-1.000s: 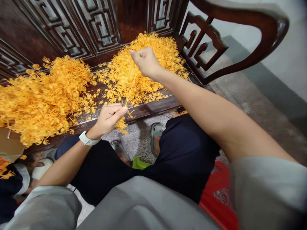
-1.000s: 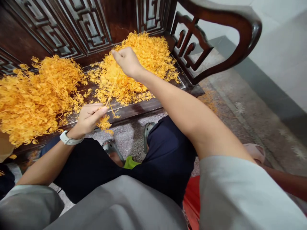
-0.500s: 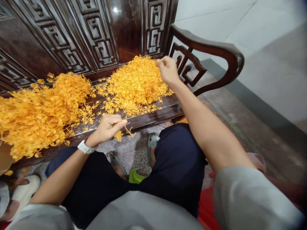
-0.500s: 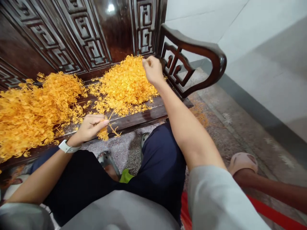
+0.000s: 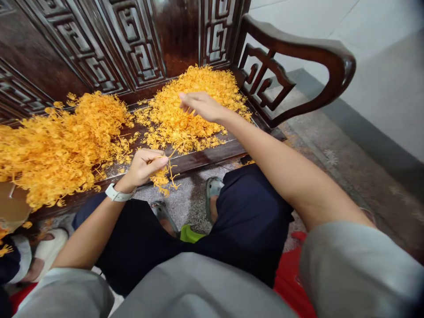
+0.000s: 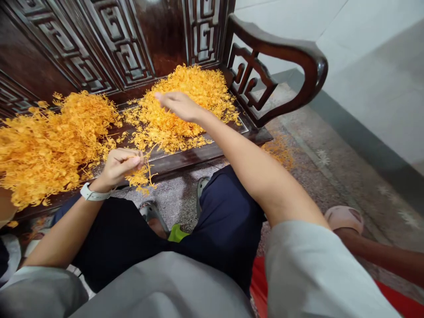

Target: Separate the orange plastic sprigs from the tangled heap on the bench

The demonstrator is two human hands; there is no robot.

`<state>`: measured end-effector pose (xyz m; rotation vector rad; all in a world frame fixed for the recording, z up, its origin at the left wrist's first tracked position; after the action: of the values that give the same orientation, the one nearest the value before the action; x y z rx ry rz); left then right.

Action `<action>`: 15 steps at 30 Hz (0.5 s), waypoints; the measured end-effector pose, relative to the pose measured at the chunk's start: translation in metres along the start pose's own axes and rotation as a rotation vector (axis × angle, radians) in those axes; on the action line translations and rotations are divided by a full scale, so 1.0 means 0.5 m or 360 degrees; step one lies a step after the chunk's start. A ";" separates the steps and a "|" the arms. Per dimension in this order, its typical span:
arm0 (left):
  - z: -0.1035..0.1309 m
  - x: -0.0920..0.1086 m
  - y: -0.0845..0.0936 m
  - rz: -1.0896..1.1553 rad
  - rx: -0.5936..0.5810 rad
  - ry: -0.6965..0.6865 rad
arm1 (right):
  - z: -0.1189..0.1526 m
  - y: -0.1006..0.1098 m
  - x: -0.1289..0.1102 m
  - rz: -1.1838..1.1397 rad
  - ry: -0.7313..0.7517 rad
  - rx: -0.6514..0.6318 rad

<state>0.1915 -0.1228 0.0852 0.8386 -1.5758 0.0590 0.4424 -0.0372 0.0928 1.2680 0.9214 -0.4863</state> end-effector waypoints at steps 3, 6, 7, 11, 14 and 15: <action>0.008 -0.008 0.026 0.0157 0.0149 -0.0006 | 0.017 -0.100 -0.034 -0.0473 -0.0063 -0.0641; 0.016 -0.015 0.051 0.0189 0.0285 0.0025 | 0.030 -0.147 -0.054 -0.0731 -0.0089 -0.0946; 0.017 -0.018 0.055 0.0181 0.0298 0.0043 | 0.029 -0.150 -0.058 -0.0795 -0.0082 -0.0946; 0.018 -0.019 0.046 0.0128 0.0185 0.0087 | 0.017 -0.125 -0.073 -0.0960 -0.0037 -0.0702; 0.015 -0.009 0.031 0.0031 0.0120 0.0105 | 0.014 -0.103 -0.079 -0.0933 0.0025 -0.0627; 0.015 -0.006 0.028 0.0003 0.0113 0.0107 | 0.015 -0.098 -0.079 -0.0904 0.0047 -0.0636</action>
<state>0.1777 -0.1147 0.0868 0.8821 -1.5186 0.1437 0.3849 -0.0644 0.0958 0.6426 1.3344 -0.6833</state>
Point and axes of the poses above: each hand's wrist, its own z-axis away from the middle knuckle, its own y-axis out of the back of the hand, x = y × z, the point moved 5 cm from there along -z, towards the middle knuckle, and after that the axes turned 9 degrees about -x, right-handed, at the moved point
